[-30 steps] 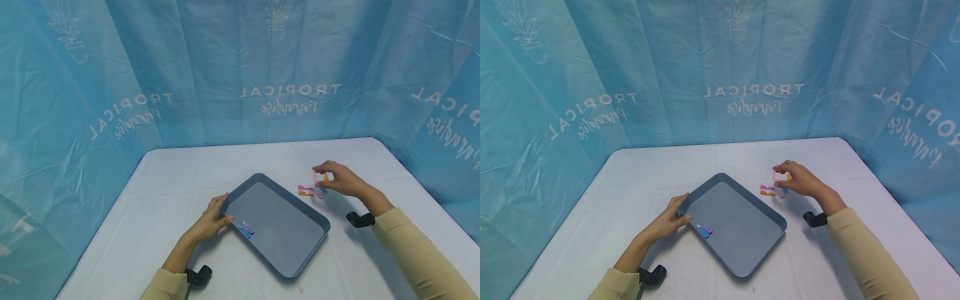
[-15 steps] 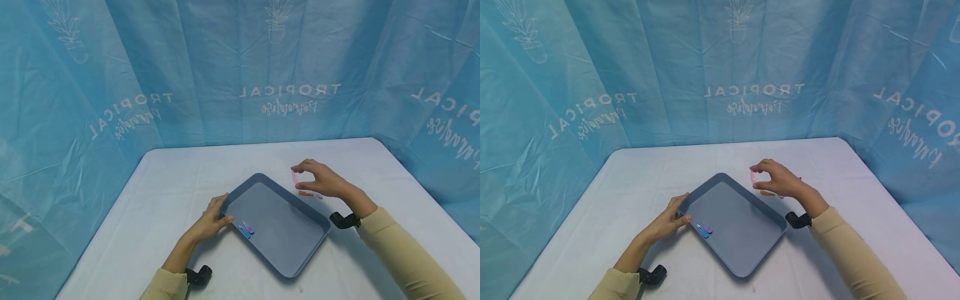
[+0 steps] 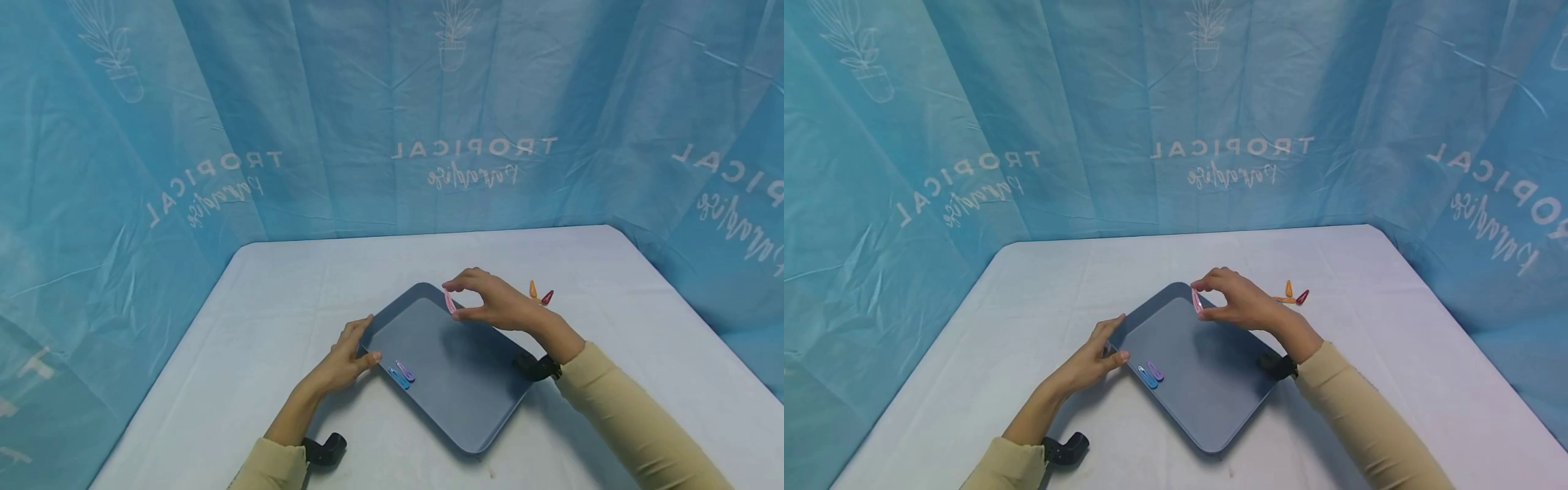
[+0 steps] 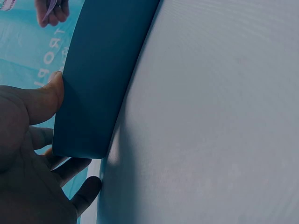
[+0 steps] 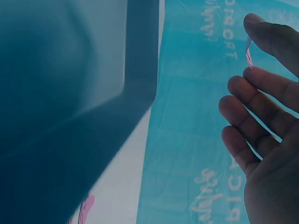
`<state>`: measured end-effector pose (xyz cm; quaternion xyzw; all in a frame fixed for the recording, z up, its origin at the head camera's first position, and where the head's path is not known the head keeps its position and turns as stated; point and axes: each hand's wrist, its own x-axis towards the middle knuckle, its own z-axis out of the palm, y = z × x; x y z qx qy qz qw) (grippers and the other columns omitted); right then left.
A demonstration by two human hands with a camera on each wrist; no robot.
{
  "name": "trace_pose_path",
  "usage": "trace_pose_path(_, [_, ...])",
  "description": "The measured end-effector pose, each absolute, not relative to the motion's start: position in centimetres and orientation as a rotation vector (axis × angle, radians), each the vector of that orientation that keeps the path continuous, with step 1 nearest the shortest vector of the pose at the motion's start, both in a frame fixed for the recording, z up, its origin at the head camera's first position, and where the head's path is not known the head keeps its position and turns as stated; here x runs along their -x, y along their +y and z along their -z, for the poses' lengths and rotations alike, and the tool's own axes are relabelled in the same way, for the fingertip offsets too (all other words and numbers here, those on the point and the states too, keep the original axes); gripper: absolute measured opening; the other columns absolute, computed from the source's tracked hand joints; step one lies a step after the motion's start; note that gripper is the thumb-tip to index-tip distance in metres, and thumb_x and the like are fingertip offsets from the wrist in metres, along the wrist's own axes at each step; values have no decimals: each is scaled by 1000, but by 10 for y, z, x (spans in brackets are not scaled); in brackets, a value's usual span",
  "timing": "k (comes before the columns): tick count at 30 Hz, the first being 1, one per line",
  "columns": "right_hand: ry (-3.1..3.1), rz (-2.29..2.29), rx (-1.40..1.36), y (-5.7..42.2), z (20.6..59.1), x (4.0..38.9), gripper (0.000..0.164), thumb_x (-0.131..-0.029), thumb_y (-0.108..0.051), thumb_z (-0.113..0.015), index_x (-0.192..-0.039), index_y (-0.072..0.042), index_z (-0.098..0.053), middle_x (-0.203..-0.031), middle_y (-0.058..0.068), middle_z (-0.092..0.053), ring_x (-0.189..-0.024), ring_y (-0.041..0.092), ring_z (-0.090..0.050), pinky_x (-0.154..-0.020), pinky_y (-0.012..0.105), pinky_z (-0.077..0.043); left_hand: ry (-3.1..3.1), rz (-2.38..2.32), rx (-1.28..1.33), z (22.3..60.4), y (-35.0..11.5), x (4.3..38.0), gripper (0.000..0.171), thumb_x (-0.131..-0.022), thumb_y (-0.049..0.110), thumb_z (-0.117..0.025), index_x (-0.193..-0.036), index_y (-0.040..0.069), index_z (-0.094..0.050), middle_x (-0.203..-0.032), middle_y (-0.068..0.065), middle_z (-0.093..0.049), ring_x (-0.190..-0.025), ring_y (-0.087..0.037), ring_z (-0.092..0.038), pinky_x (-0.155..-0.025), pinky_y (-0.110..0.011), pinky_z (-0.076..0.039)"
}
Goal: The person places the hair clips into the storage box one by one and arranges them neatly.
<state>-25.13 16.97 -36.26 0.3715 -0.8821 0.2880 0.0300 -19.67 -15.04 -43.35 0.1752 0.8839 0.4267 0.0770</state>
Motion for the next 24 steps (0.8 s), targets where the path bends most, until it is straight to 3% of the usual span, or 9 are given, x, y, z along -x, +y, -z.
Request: trace_pose_path(24, [-2752,-777,-1317,132,380,244,51,-84,-28,-72,-130,-15,-57,-124,2,-58,-115,18,-53,-96,41,-47,2661,-1270,-522,434,-150,197,74,-92,25,-60,-151,7,-19,-149,-18,-25,-141,-41,-19,-104,-73,-5])
